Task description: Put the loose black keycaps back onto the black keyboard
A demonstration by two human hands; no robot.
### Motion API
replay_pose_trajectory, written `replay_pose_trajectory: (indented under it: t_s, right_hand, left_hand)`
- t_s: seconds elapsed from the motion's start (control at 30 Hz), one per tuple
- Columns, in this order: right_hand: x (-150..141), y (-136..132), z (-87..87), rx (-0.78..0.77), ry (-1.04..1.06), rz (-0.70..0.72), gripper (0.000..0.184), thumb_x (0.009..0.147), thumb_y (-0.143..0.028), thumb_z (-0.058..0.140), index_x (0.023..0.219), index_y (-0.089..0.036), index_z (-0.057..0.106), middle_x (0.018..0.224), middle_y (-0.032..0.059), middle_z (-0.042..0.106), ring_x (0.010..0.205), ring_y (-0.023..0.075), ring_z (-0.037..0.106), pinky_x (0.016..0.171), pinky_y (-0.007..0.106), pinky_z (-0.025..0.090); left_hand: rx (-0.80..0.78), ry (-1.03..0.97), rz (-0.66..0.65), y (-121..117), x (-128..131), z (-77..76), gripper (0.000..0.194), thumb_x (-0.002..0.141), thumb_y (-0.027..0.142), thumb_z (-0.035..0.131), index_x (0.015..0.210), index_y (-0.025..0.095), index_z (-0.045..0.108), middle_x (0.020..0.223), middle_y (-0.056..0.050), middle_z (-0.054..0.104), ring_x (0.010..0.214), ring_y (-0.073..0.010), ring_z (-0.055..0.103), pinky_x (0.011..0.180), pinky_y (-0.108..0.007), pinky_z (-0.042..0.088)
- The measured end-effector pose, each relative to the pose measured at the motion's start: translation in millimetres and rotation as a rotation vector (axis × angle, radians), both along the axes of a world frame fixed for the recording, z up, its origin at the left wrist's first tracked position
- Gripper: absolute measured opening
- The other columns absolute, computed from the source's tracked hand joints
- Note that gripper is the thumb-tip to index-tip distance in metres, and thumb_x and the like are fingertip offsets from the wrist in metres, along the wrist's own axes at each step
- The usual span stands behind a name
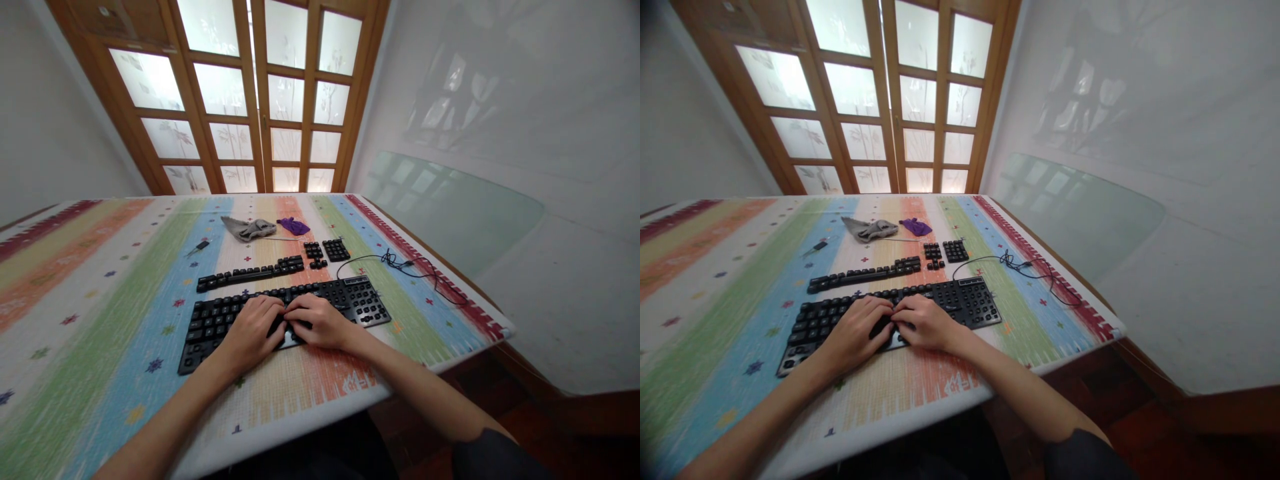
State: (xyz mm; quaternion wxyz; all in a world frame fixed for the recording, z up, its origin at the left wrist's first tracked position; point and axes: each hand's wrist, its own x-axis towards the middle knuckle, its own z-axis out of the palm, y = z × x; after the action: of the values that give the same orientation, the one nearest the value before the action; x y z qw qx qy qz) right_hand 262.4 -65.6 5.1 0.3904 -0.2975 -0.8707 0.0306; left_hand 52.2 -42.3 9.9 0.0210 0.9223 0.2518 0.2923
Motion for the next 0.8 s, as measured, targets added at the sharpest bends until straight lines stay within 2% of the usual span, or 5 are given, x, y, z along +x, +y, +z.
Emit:
replay_pose_trajectory:
  t_s: [0.27,0.43,0.67,0.8]
  right_hand:
    - [-2.3,-3.0,-1.8,-0.053,0.001,-0.043,0.016,0.086,-0.011,0.061,0.095,-0.016,0.074,0.097,0.009,0.073,0.089,0.0184,0.067,0.083,0.033,0.054]
    - [-2.9,-3.0,0.9,-0.004,-0.029,-0.119,0.012,0.086,-0.013,0.063,0.088,-0.017,0.074,0.087,0.0061,0.074,0.083,0.0195,0.063,0.08,0.037,0.049]
    - [-4.5,-2.3,1.5,0.085,-0.178,-0.146,0.009,0.087,-0.013,0.062,0.085,-0.015,0.071,0.084,0.0074,0.07,0.083,0.0213,0.055,0.075,0.036,0.045]
    - [-11.0,-6.6,2.1,0.094,-0.308,-0.181,0.008,0.087,-0.017,0.062,0.083,-0.014,0.068,0.086,0.0097,0.068,0.086,0.0236,0.053,0.073,0.037,0.043]
  left_hand:
    - [0.001,-0.026,0.002,0.4,0.0,0.1,0.009,0.095,0.022,0.051,0.099,0.018,0.059,0.104,-0.009,0.066,0.099,-0.025,0.06,0.088,-0.042,0.049]
    - [-0.006,-0.037,0.014,-0.5,1.5,0.1,0.01,0.097,0.022,0.05,0.098,0.018,0.059,0.102,-0.009,0.066,0.097,-0.0247,0.06,0.087,-0.042,0.049]
    - [0.012,-0.034,0.016,0.9,2.8,-2.0,0.012,0.097,0.021,0.05,0.101,0.017,0.06,0.103,-0.009,0.067,0.097,-0.025,0.06,0.086,-0.042,0.049]
    - [0.043,-0.038,0.011,1.1,2.3,-4.0,0.012,0.096,0.019,0.05,0.097,0.017,0.061,0.103,-0.009,0.067,0.097,-0.0256,0.059,0.085,-0.042,0.049]
